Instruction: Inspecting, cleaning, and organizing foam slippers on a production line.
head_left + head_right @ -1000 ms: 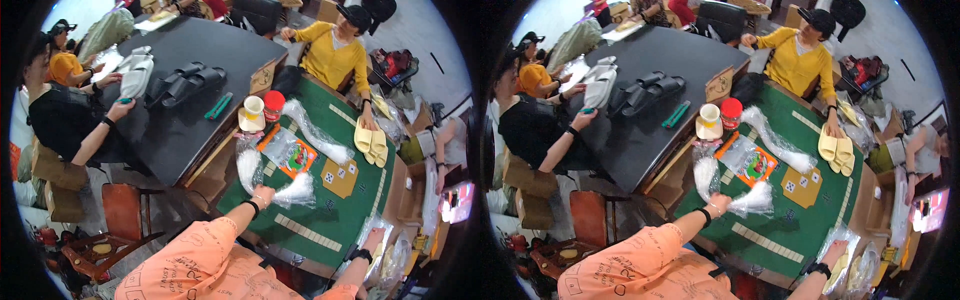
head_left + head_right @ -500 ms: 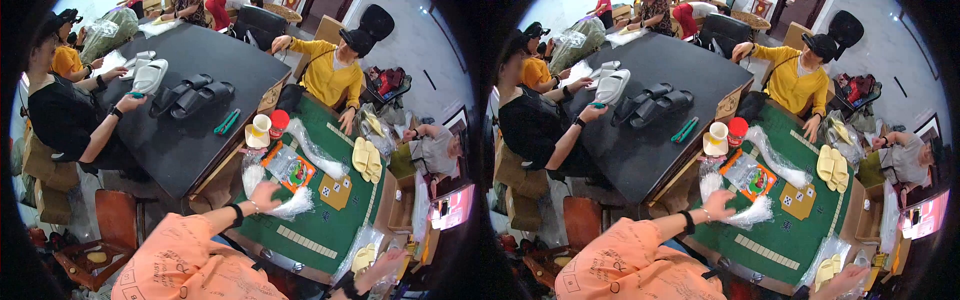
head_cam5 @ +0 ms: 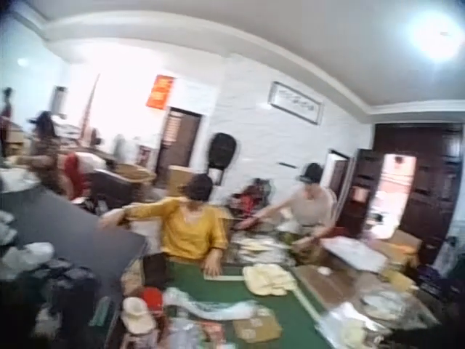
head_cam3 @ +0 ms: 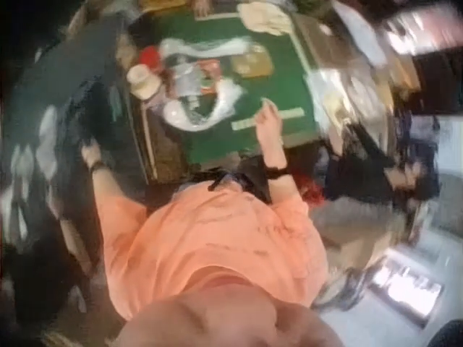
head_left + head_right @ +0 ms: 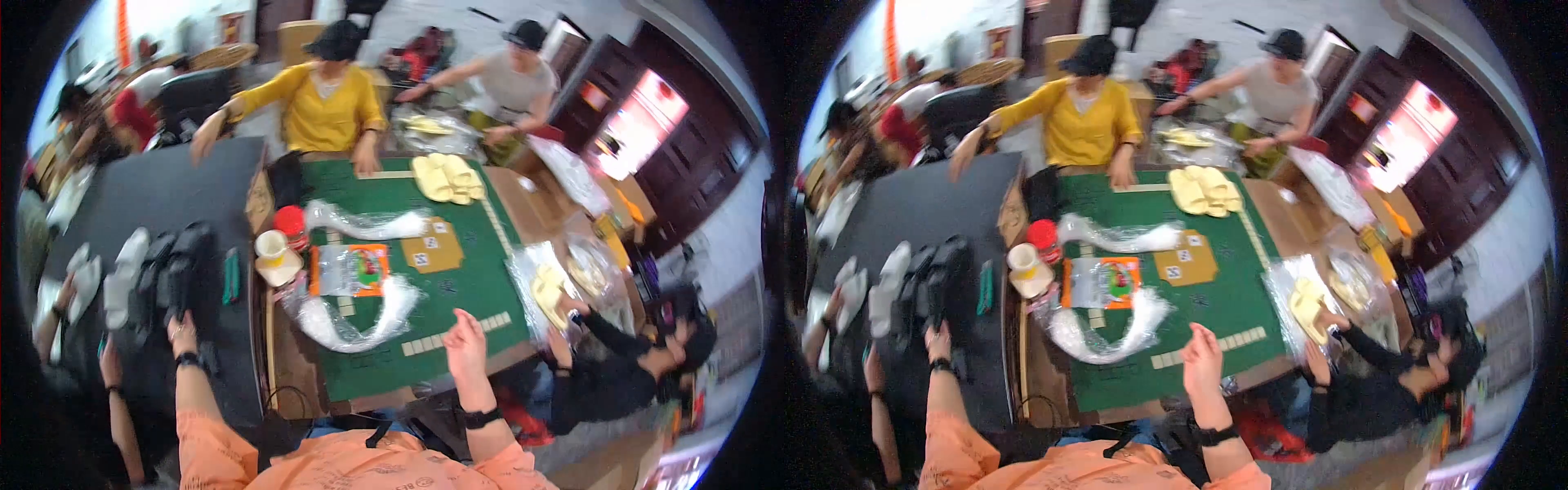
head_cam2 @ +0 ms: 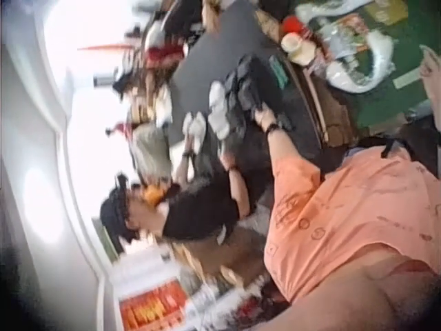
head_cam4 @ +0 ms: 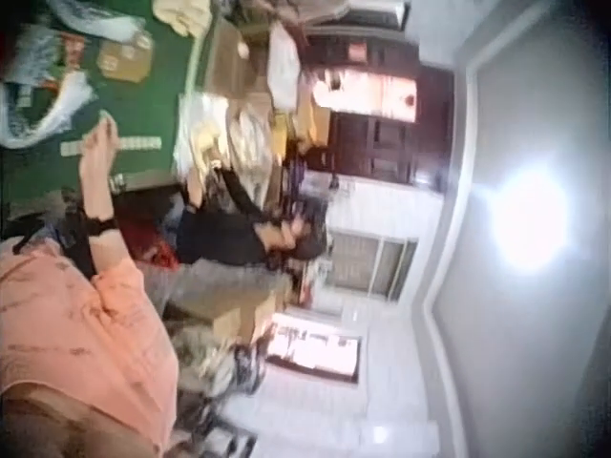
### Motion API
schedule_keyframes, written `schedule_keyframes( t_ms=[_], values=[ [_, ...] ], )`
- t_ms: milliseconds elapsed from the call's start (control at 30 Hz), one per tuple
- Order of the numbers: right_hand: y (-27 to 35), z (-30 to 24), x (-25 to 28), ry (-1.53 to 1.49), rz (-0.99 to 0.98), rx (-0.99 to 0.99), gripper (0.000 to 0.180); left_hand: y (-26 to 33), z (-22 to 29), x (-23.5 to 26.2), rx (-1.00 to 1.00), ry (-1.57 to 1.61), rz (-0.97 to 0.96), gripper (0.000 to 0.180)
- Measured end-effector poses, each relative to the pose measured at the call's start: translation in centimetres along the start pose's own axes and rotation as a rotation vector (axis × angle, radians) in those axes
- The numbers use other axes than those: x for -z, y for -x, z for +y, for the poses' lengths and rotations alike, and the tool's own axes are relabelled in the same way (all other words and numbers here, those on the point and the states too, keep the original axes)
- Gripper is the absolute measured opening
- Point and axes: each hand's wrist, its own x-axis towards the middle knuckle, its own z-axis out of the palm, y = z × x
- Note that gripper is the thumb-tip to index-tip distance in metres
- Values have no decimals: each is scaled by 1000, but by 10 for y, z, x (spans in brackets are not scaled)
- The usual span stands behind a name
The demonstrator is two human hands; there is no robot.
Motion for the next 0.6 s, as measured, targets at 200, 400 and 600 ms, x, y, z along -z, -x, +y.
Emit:
schedule_keyframes(
  t_ms=[200,400,600],
  values=[
    [-92,-74,117,418,480,544,53,8,-63,-2,307,915,-236,38],
    [-153,-96,298,448,842,456,26,55,-14,14,664,1834,108,43],
    [-181,-57,390,277,681,258,8,129,34,22,633,1647,-51,31]
  ],
)
